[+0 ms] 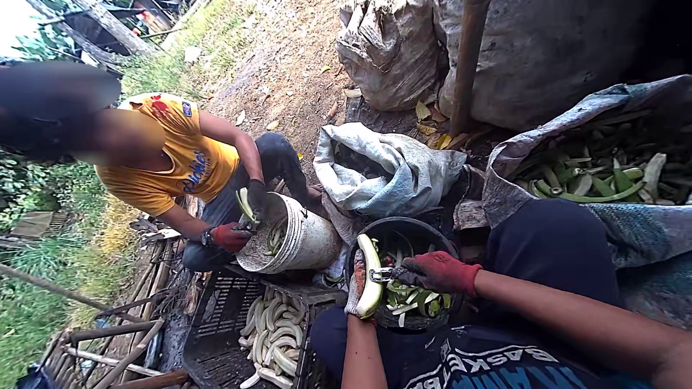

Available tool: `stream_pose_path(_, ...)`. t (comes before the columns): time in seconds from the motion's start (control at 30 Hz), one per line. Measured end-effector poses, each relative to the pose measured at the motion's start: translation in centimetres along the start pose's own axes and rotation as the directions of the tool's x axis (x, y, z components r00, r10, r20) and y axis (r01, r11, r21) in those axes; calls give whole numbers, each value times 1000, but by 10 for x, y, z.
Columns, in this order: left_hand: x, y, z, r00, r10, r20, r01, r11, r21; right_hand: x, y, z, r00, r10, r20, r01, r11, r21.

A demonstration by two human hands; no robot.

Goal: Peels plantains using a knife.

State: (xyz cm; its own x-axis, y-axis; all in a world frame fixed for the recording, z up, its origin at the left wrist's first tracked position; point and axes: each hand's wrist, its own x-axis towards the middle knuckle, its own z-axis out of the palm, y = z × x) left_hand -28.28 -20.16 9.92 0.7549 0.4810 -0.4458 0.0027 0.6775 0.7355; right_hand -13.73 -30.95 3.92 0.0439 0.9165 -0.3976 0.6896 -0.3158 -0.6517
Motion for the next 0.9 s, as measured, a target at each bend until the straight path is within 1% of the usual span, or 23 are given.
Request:
stream_pose_path(0.03,-4,3,19,982,-20,-185,38,995,93,2,-2,1,999,28,-29,-28,999,-21)
stream_pose_path(0.07,2,-3,7,984,-28,-178,50,991,125,6,-3,-1,994,62,-85,-66,997,-43)
stream_pose_path(0.1,14,-14,-25,998,-48,-49,52,995,87,12,0,-5,984,98,-149,-108,992,-62)
stream_pose_path(0.13,22,-23,-48,995,-66,78,61,996,65,18,4,-13,970,138,-202,-155,986,-69)
stream_pose_path(0.2,16,-22,-35,989,-143,-43,148,981,126,29,17,-31,929,208,-307,-237,969,-62)
stream_pose_path(0.23,14,-20,-29,982,-171,-80,182,970,161,31,22,-38,909,235,-343,-268,962,-50)
stream_pose_path(0.27,14,-19,-28,980,-181,-88,195,963,187,29,23,-44,894,252,-370,-284,958,-34)
stream_pose_path(0.33,22,-25,-36,983,-144,-111,162,972,173,16,16,-49,896,264,-357,-284,959,-5)
stream_pose_path(0.43,38,-35,-47,989,-22,-145,50,979,197,-15,-1,-34,961,216,-174,-218,976,6)
stream_pose_path(0.47,39,-35,-45,986,15,-168,23,975,220,-23,-5,-27,971,208,-116,-210,978,-11)
stream_pose_path(0.53,43,-35,-41,982,51,-184,-8,974,227,-38,-10,-16,964,260,-60,-263,964,-48)
stream_pose_path(0.6,46,-38,-40,977,59,-206,-12,975,223,-49,-8,-14,939,335,-84,-340,939,-53)
stream_pose_path(0.63,47,-39,-39,975,60,-213,-17,980,198,-55,-6,-13,936,340,-96,-344,939,-26)
stream_pose_path(0.67,49,-40,-36,972,68,-226,-32,987,157,-60,-8,-12,943,320,-93,-320,947,8)
stream_pose_path(0.73,54,-48,-28,958,93,-273,-91,996,20,-69,-14,-2,968,231,-94,-227,972,57)
stream_pose_path(0.8,61,-54,-21,932,108,-346,-151,983,-100,-73,-19,13,977,158,-142,-147,986,84)
stream_pose_path(0.83,62,-56,-19,921,99,-377,-168,974,-154,-75,-20,20,974,140,-176,-127,988,85)
stream_pose_path(0.9,62,-58,-14,896,98,-433,-196,962,-187,-77,-19,29,962,150,-227,-136,988,76)
